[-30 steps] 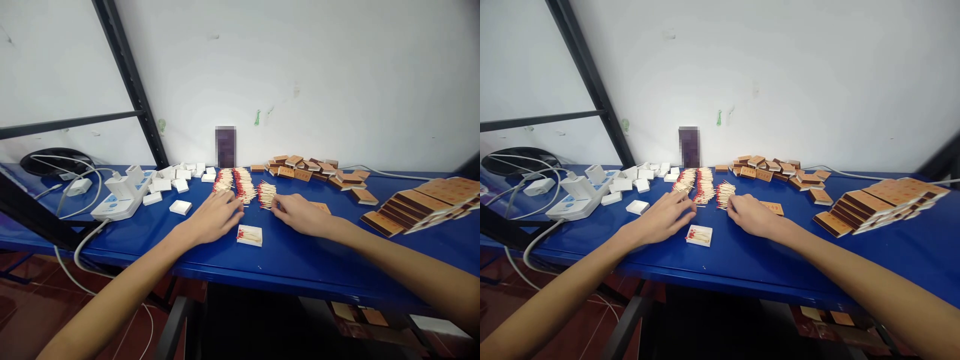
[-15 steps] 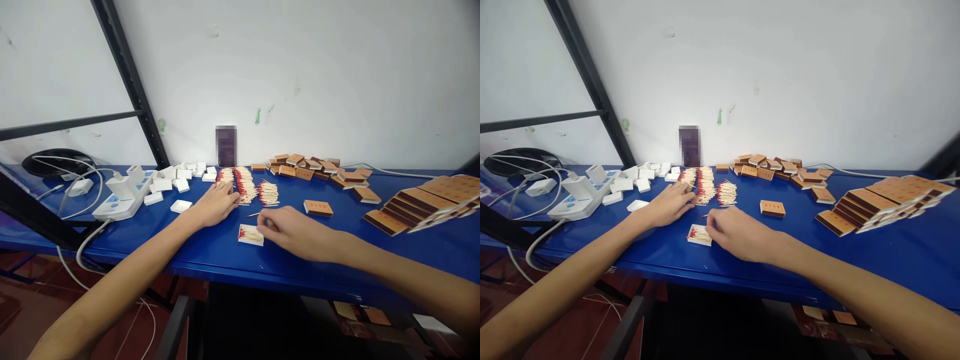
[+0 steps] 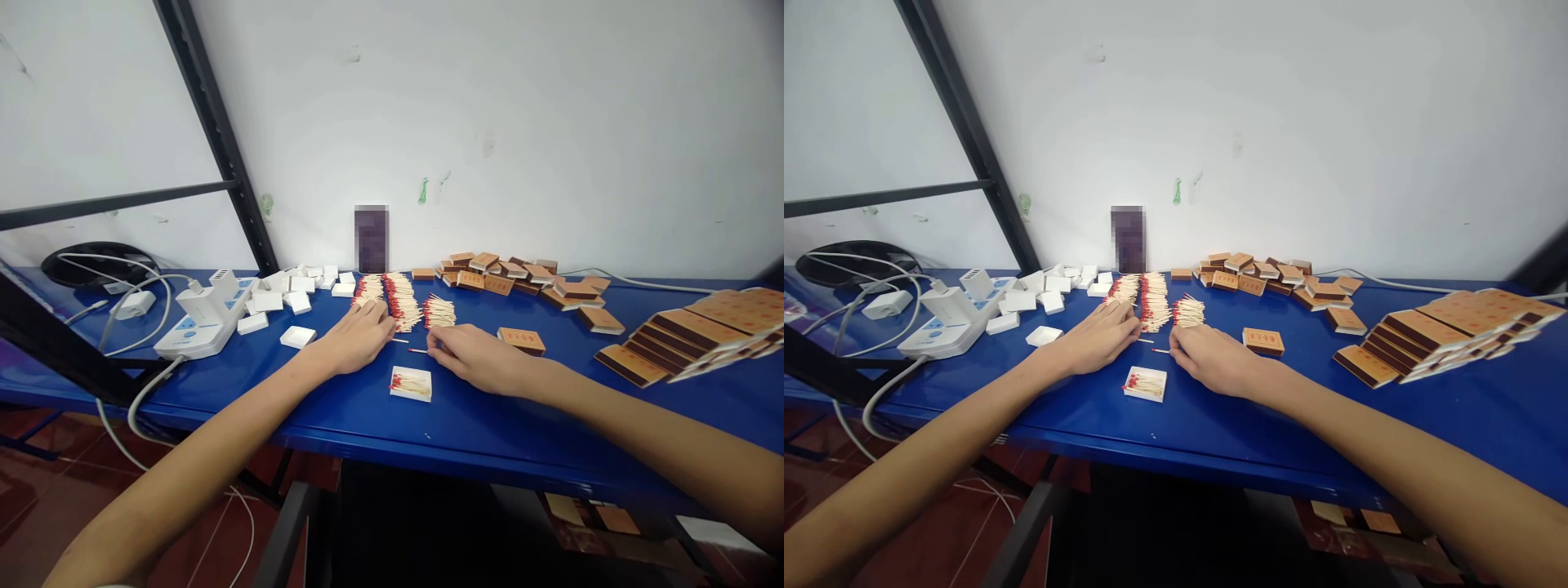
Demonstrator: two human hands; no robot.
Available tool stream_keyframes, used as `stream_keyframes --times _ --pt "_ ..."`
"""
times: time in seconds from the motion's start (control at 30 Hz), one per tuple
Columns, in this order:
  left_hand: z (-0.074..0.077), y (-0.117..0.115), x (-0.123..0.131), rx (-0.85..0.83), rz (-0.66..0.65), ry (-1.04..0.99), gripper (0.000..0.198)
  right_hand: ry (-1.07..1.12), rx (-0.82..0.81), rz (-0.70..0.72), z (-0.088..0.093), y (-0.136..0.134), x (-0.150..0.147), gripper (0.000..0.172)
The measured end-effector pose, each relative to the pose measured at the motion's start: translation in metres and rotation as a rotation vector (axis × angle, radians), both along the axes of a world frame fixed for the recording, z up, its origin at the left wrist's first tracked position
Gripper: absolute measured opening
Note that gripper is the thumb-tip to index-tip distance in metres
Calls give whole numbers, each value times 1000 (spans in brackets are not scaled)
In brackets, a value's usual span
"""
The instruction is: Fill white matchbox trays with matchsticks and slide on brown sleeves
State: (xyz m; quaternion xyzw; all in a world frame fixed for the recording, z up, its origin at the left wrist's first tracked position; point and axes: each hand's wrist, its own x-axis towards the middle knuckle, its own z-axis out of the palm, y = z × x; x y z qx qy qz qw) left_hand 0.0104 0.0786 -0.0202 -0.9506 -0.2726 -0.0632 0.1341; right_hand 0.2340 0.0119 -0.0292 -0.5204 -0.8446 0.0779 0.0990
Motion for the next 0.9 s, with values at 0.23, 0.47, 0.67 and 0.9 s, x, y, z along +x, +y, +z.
stream_keyframes --times 0.23,0.47,0.67,0.9 --pt "23 -39 -8 -300 -120 -151 23 32 5 -117 12 -9 13 21" --pt "20 -23 -27 -204 49 -196 22 201 32 -88 28 -29 -5 25" --pt "8 1 -49 -83 226 -99 18 247 -65 11 23 -39 -19 21" --pt "-1 2 -47 -36 209 -36 29 270 60 -93 31 -19 -4 16"
